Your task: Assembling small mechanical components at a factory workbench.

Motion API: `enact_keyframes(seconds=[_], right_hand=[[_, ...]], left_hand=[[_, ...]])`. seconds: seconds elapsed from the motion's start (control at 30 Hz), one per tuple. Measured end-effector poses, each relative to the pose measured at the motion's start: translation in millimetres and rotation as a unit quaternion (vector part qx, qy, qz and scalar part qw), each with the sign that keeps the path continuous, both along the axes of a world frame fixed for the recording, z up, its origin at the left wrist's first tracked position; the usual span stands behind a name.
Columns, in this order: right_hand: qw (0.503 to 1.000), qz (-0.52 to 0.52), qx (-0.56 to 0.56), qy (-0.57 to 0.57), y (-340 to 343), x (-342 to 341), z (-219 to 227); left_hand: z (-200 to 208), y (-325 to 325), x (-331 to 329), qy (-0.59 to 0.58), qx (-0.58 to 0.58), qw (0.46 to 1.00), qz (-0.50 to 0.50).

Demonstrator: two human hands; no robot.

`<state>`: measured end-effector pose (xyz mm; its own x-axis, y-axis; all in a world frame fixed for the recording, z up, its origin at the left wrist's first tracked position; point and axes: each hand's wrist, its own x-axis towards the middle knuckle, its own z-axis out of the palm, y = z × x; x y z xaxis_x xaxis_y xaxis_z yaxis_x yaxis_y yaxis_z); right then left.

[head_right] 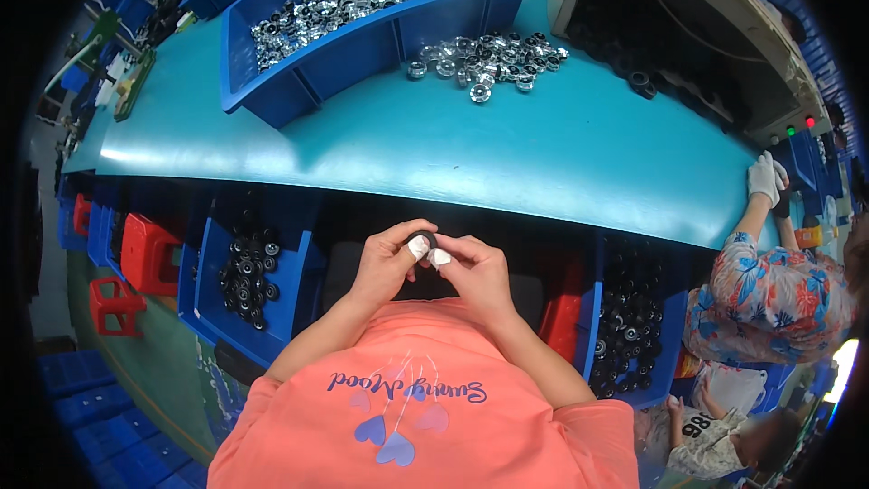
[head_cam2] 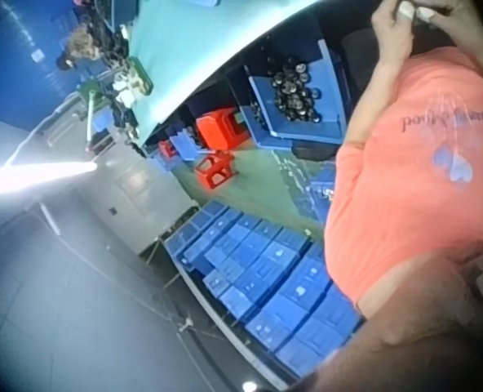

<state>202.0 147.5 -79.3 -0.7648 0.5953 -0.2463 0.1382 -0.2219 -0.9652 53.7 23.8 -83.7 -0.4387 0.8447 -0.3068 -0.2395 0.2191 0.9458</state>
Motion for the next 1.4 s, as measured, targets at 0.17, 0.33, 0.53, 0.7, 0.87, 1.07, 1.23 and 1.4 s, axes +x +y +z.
enact_keyframes(seconds=[0.17,0.33,0.53,0.7,0.87,1.07,1.23,1.4], right_hand=[[0.993,0.001,-0.117,0.018,8,1,-11],[0.995,-0.019,-0.097,0.023,3,-6,-11],[0.993,-0.006,-0.104,0.050,6,-4,-30],[0.970,0.012,-0.231,0.076,15,0,-21],[0.955,0.025,-0.279,0.098,14,2,-9],[0.956,0.021,-0.274,0.103,11,3,-13],[0.957,0.024,-0.275,0.087,9,5,-18],[0.988,0.019,-0.140,0.056,2,4,-23]], left_hand=[[10,-1,8,-0.024,0.032,0.999,-0.026],[7,1,13,0.144,0.045,0.988,-0.037],[2,-1,12,0.236,0.098,0.966,-0.037],[3,-4,11,-0.047,0.083,0.995,-0.025],[8,-3,8,-0.149,0.102,0.984,-0.005],[10,-5,9,-0.148,0.110,0.983,-0.001],[16,-6,11,0.027,0.084,0.996,-0.008],[27,-4,13,0.326,0.070,0.943,0.020]])
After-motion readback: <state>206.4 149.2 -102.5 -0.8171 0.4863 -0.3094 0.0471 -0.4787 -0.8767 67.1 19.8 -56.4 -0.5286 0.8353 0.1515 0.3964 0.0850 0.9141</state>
